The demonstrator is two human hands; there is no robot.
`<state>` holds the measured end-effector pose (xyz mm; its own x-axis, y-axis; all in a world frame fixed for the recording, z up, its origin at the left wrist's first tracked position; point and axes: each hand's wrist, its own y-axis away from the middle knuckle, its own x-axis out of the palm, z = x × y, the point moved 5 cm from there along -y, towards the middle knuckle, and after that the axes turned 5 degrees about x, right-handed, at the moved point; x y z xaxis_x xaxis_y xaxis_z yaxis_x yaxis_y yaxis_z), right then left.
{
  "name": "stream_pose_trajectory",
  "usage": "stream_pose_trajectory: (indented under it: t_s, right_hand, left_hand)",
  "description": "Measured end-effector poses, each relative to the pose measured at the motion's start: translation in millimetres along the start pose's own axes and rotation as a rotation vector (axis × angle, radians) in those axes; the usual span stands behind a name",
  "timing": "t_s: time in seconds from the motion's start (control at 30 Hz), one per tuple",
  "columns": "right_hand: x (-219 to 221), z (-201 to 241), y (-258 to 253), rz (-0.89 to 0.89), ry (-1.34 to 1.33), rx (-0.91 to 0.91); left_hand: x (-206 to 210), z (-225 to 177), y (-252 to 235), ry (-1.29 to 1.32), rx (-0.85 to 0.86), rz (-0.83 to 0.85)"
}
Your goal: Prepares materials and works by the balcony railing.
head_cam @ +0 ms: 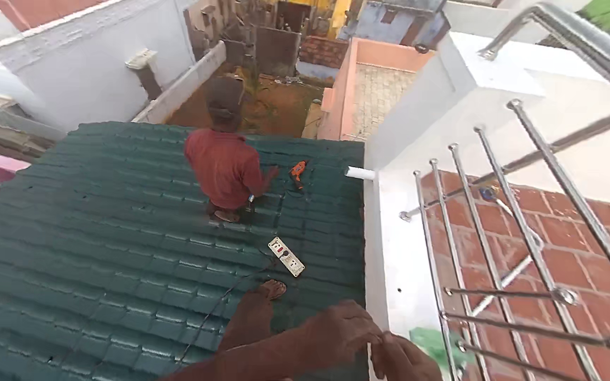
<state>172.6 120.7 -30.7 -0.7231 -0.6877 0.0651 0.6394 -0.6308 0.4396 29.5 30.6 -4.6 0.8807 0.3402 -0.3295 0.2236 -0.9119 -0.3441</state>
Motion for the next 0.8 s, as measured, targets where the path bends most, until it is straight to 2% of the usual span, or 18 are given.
stream_pose_trajectory:
  t_s: [0.07, 0.17, 0.27, 0.4, 0.47, 0.6, 0.8]
  right_hand:
    - [-0.2, 14.0, 10.4, -0.056, -0.006, -0.017]
    - [-8.9, 28.2, 22.7, -0.028, -0.046, -0.062]
    - [-20.4, 29.9, 36.7, -0.042, -0.104, -0.118]
    - [-38.2, 26.5, 52.6, -0.084, -0.248, -0.133]
    - [-46.6, 25.1, 59.6, -0.127, -0.316, -0.128]
    - [-64.1, 23.2, 75.5, -0.222, -0.356, -0.151]
    - [-84.4, 9.4, 90.3, -0.336, -0.426, -0.189]
  left_hand:
    - [-6.6, -19.9, -10.3, -0.019, -0.12, 0.077]
    - [-1.4, -35.4, -23.7, -0.02, -0.166, 0.09]
    - [11.7, -45.0, -26.5, -0.03, 0.001, 0.027]
    - [32.2, -48.4, -32.3, 0.021, 0.23, 0.045]
    - [43.4, -47.0, -35.5, 0.111, 0.264, 0.086]
    - [65.2, -46.8, -41.7, 0.334, 0.155, 0.159]
    - [97.7, -33.7, -45.0, 0.466, 0.038, 0.285]
